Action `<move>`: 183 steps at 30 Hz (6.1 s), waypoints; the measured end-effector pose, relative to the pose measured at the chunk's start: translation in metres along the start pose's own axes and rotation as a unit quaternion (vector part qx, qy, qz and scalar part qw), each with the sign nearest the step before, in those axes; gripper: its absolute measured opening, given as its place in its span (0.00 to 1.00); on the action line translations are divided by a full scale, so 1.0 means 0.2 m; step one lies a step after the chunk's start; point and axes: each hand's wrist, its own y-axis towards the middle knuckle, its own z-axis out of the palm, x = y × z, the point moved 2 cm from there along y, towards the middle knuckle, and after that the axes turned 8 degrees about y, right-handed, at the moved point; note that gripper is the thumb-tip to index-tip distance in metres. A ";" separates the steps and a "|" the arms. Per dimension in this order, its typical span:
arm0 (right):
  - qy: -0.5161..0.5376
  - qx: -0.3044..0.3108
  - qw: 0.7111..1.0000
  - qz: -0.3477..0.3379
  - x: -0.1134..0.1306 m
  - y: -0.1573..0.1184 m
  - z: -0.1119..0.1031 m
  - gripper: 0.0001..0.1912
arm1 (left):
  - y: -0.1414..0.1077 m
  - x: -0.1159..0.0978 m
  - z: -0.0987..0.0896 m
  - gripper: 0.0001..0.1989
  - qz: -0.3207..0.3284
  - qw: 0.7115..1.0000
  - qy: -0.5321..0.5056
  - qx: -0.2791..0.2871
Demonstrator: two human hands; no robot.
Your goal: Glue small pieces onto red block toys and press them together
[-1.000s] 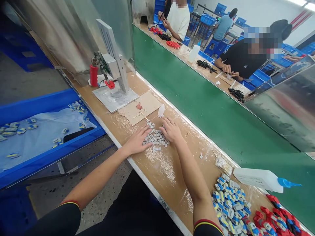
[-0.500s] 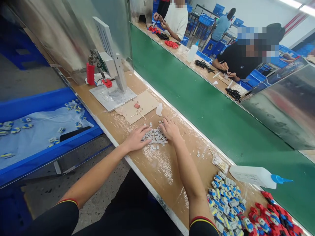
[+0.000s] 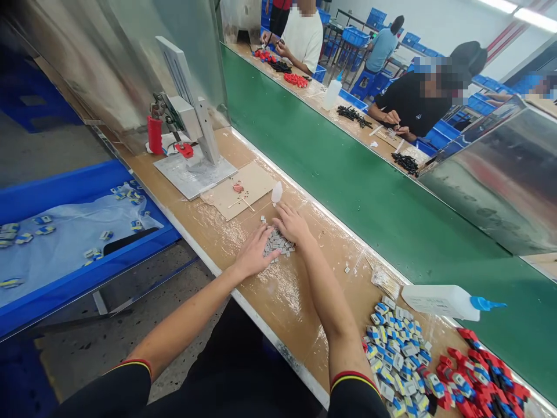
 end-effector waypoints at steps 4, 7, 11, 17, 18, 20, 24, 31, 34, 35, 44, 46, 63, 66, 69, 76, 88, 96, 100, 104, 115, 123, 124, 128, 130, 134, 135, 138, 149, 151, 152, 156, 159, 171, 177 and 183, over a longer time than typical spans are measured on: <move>0.007 0.013 1.000 -0.024 0.07 0.14 0.03 0.28 | -0.02 -0.03 0.02 0.39 0.015 0.999 -0.038 -0.004; 0.016 0.014 0.999 -0.032 0.04 0.01 0.03 0.28 | -0.01 -0.02 0.01 0.37 0.013 0.998 -0.064 -0.020; 0.033 -0.001 0.999 -0.021 -0.07 -0.31 0.00 0.28 | 0.09 0.05 -0.01 0.36 -0.031 0.996 -0.051 -0.063; 0.049 -0.077 0.994 0.060 -0.24 -0.29 -0.01 0.34 | 0.20 0.00 0.05 0.36 -0.011 0.999 -0.039 -0.031; 0.055 -0.077 0.994 0.061 -0.24 -0.24 0.00 0.34 | 0.19 -0.02 0.07 0.35 -0.003 0.999 -0.039 -0.030; 0.070 -0.063 0.994 0.046 -0.24 -0.16 0.03 0.33 | 0.18 -0.08 0.10 0.33 0.009 0.999 -0.042 -0.032; 0.100 -0.033 0.994 -0.002 -0.21 -0.22 0.05 0.33 | 0.16 -0.19 0.15 0.29 0.021 0.997 -0.062 -0.041; 0.147 -0.022 0.989 -0.014 -0.25 -0.70 0.01 0.34 | 0.08 -0.40 0.27 0.28 0.025 0.992 -0.119 -0.022; 0.167 -0.029 0.985 -0.007 -0.28 -0.89 -0.02 0.34 | 0.01 -0.52 0.34 0.28 0.033 0.989 -0.145 -0.009; 0.173 -0.034 0.984 -0.004 -0.29 -0.94 -0.03 0.35 | -0.01 -0.56 0.36 0.28 0.035 0.987 -0.154 -0.006; 0.217 -0.195 0.953 0.081 -0.40 -1.37 -0.20 0.37 | -0.10 -0.85 0.53 0.32 0.042 0.962 -0.268 0.005; 0.222 -0.251 0.937 0.101 -0.40 -1.50 -0.28 0.33 | -0.13 -0.88 0.55 0.35 0.038 0.956 -0.292 0.006; 0.029 -0.091 0.986 0.137 -0.05 -1.15 -0.07 0.25 | 0.38 -0.31 0.14 0.30 -0.062 0.979 -0.191 -0.035; -0.006 -0.003 0.992 0.128 -0.15 -1.13 -0.06 0.29 | 0.39 -0.28 0.15 0.35 -0.059 0.988 -0.143 -0.002; -0.004 0.005 0.990 0.138 -0.23 -1.32 -0.10 0.30 | 0.25 -0.40 0.23 0.42 -0.022 0.992 -0.112 0.049; 0.002 -0.023 0.981 0.195 -0.46 -1.38 -0.20 0.37 | -0.25 -0.76 0.40 0.42 0.145 0.970 -0.076 0.178; 0.053 -0.047 0.983 0.169 -0.41 -1.55 -0.22 0.35 | -0.36 -0.89 0.49 0.43 0.132 0.977 0.093 0.139; 0.082 -0.498 0.832 0.230 0.05 -2.14 -0.19 0.35 | -0.26 -1.04 0.64 0.41 0.132 0.985 -0.037 0.105; 0.012 -0.580 0.747 0.325 0.32 -2.30 0.09 0.28 | -0.30 -1.14 0.69 0.37 0.131 0.982 -0.075 0.116; -0.049 -0.529 0.722 0.444 0.40 -2.31 0.33 0.31 | -0.32 -1.20 0.73 0.35 0.122 0.978 -0.122 0.115; -0.034 -0.422 0.771 0.476 0.27 -2.36 0.41 0.37 | -0.37 -1.35 0.79 0.37 0.118 0.966 -0.207 0.100; -0.034 -0.381 0.831 0.405 0.45 -2.18 0.44 0.35 | -0.30 -0.92 0.51 0.41 0.194 0.954 -0.206 0.100; -0.023 -0.342 0.857 0.385 0.48 -2.12 0.44 0.34 | -0.23 -0.89 0.49 0.41 0.187 0.956 -0.202 0.099; -0.003 -0.205 0.923 0.326 0.53 -1.87 0.45 0.31 | 0.07 -1.01 0.57 0.35 0.157 0.957 -0.210 0.123; -0.008 -0.166 0.938 0.305 0.51 -1.80 0.44 0.32 | 0.17 -1.12 0.64 0.30 0.148 0.953 -0.223 0.141; -0.037 -0.164 0.932 0.321 0.40 -1.79 0.43 0.36 | 0.18 -1.30 0.72 0.22 0.156 0.943 -0.249 0.158; -0.044 -0.175 0.929 0.324 0.38 -1.80 0.43 0.37 | 0.15 -1.33 0.72 0.19 0.159 0.942 -0.251 0.158; -0.049 -0.206 0.929 0.303 0.34 -1.86 0.43 0.39 | 0.08 -1.39 0.70 0.16 0.160 0.945 -0.247 0.143; 0.028 -0.389 0.910 0.138 0.55 -1.69 0.48 0.38 | -0.21 -0.13 -0.16 0.20 -0.011 0.973 -0.128 -0.190; 0.071 -0.381 0.916 0.107 0.52 -1.47 0.41 0.37 | -0.29 0.21 -0.38 0.18 -0.092 0.956 -0.077 -0.267; 0.098 -0.370 0.918 0.101 0.47 -1.34 0.36 0.37 | -0.33 0.34 -0.47 0.17 -0.121 0.947 -0.052 -0.293; 0.196 -0.350 0.907 0.128 0.17 -0.68 0.11 0.31 | -0.39 0.57 -0.59 0.12 -0.127 0.951 0.017 -0.280; 0.222 -0.307 0.915 0.138 -0.04 -0.19 -0.01 0.35 | -0.32 0.54 -0.51 0.10 -0.064 0.976 0.043 -0.206; 0.232 -0.227 0.930 0.173 -0.05 0.39 0.04 0.18 | 0.01 0.58 -0.41 0.20 -0.003 0.987 0.137 -0.080; 0.197 -0.308 0.883 0.292 -0.30 -0.09 -0.23 0.15 | 0.00 0.59 -0.39 0.21 0.019 0.987 0.143 -0.074; 0.146 -0.374 0.799 0.447 -0.55 -0.75 -0.39 0.15 | 0.03 0.62 -0.38 0.20 0.032 0.987 0.128 -0.087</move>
